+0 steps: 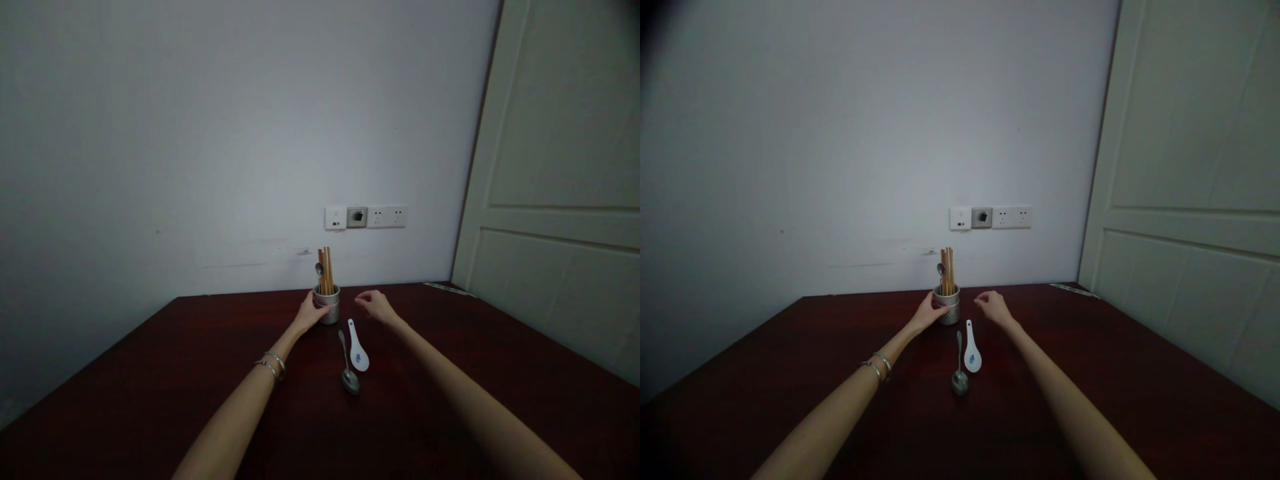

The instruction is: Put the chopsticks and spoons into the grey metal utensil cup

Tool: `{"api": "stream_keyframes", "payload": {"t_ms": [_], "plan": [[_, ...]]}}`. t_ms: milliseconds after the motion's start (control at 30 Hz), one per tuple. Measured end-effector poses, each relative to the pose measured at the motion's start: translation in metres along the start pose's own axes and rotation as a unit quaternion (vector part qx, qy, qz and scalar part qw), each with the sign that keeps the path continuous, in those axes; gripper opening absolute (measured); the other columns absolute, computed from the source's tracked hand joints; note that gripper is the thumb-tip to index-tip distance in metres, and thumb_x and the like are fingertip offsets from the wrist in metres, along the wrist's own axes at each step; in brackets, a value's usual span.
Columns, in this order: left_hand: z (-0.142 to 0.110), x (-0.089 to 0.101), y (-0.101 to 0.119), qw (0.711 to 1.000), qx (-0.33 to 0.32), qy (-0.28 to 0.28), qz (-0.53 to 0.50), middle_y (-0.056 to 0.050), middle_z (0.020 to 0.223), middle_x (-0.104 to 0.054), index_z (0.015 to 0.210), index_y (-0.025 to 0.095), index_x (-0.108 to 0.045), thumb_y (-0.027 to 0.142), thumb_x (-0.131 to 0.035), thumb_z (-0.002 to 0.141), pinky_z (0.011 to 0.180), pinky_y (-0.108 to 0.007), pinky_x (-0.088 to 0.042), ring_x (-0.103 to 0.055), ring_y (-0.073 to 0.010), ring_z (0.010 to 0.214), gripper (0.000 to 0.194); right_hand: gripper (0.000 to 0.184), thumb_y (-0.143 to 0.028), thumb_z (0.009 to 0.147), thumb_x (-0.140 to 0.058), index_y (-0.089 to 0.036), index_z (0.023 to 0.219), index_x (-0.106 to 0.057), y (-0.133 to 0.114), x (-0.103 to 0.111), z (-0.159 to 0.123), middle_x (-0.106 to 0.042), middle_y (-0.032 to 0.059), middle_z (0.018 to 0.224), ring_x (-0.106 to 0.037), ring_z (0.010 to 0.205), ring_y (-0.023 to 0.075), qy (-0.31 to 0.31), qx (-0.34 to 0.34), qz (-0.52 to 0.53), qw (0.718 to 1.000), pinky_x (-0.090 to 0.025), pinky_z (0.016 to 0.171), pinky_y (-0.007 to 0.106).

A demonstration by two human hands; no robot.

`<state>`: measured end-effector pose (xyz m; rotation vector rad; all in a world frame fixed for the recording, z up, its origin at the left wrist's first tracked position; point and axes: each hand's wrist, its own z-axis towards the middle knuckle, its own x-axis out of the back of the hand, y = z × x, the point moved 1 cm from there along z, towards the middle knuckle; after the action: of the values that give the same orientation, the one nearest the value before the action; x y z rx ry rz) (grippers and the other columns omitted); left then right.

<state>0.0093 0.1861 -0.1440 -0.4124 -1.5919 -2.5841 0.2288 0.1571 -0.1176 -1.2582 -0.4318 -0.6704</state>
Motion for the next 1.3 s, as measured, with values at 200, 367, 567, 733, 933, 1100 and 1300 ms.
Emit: {"api": "stream_keyframes", "payload": {"t_ms": [200, 367, 567, 733, 933, 1100, 1300], "plan": [[0.0, 0.004, -0.001, 0.999, 0.011, -0.017, -0.027, -0.013, 0.1, -0.059, 0.112, 0.013, -0.046, 0.031, -0.072, 0.059, 0.071, -0.031, -0.047, -0.057, -0.0179, 0.082, 0.062, 0.033, -0.03, 0.073, -0.054, -0.011, 0.099, -0.061, 0.011, -0.016, -0.012, -0.066, 0.0074, 0.08, -0.06, 0.065, 0.0143, -0.001, -0.005, 0.046, 0.999, -0.047, 0.055, 0.022], [-0.002, 0.005, 0.002, 0.997, 0.015, -0.036, -0.068, -0.013, 0.1, -0.059, 0.113, 0.012, -0.045, 0.028, -0.073, 0.059, 0.072, -0.03, -0.047, -0.058, -0.0171, 0.083, 0.062, 0.042, -0.031, 0.073, -0.055, -0.011, 0.111, -0.053, 0.01, -0.03, -0.013, -0.065, 0.0092, 0.092, -0.061, 0.077, 0.0155, -0.016, 0.027, 0.105, 0.994, -0.049, 0.066, 0.025], [-0.005, 0.006, 0.002, 0.996, 0.02, -0.059, -0.067, -0.013, 0.099, -0.059, 0.115, 0.012, -0.043, 0.026, -0.075, 0.056, 0.075, -0.033, -0.046, -0.057, -0.0178, 0.083, 0.069, 0.047, -0.031, 0.073, -0.056, -0.01, 0.114, -0.049, 0.009, -0.041, -0.008, -0.062, 0.0116, 0.099, -0.06, 0.082, 0.016, -0.032, 0.044, 0.101, 0.993, -0.048, 0.071, 0.027], [-0.007, 0.008, -0.003, 0.995, 0.041, -0.059, -0.066, -0.013, 0.098, -0.058, 0.119, 0.011, -0.04, 0.024, -0.076, 0.054, 0.076, -0.035, -0.046, -0.057, -0.0189, 0.086, 0.076, 0.043, -0.031, 0.075, -0.054, -0.012, 0.114, -0.05, 0.009, -0.039, -0.011, -0.064, 0.0094, 0.095, -0.06, 0.08, 0.0153, -0.038, 0.043, 0.094, 0.994, -0.048, 0.07, 0.026], [-0.016, 0.019, -0.011, 0.997, 0.066, -0.045, -0.008, -0.017, 0.105, -0.055, 0.124, 0.011, -0.037, 0.028, -0.078, 0.05, 0.084, -0.039, -0.042, -0.056, -0.0214, 0.091, 0.087, 0.043, -0.038, 0.079, -0.046, -0.011, 0.111, -0.053, 0.008, -0.024, -0.022, -0.064, 0.01, 0.096, -0.06, 0.082, 0.0168, -0.032, 0.014, 0.077, 0.996, -0.048, 0.068, 0.026], [-0.033, 0.03, -0.009, 0.994, 0.088, -0.045, 0.049, -0.021, 0.116, -0.047, 0.132, 0.011, -0.025, 0.035, -0.076, 0.05, 0.082, -0.038, -0.042, -0.053, -0.0244, 0.096, 0.1, 0.04, -0.04, 0.079, -0.044, -0.013, 0.108, -0.056, 0.013, -0.009, -0.033, -0.064, 0.0088, 0.097, -0.06, 0.083, 0.017, -0.024, 0.01, 0.049, 0.998, -0.047, 0.07, 0.027], [-0.054, 0.036, 0.011, 0.989, 0.06, 0.011, 0.132, -0.013, 0.101, -0.055, 0.126, 0.012, -0.033, 0.033, -0.072, 0.054, 0.078, -0.033, -0.042, -0.054, -0.0215, 0.089, 0.084, 0.036, -0.038, 0.08, -0.044, -0.014, 0.103, -0.059, 0.018, 0.005, -0.052, -0.063, 0.0089, 0.102, -0.059, 0.09, 0.0181, -0.034, 0.027, 0.018, 0.999, -0.045, 0.079, 0.028]]}}
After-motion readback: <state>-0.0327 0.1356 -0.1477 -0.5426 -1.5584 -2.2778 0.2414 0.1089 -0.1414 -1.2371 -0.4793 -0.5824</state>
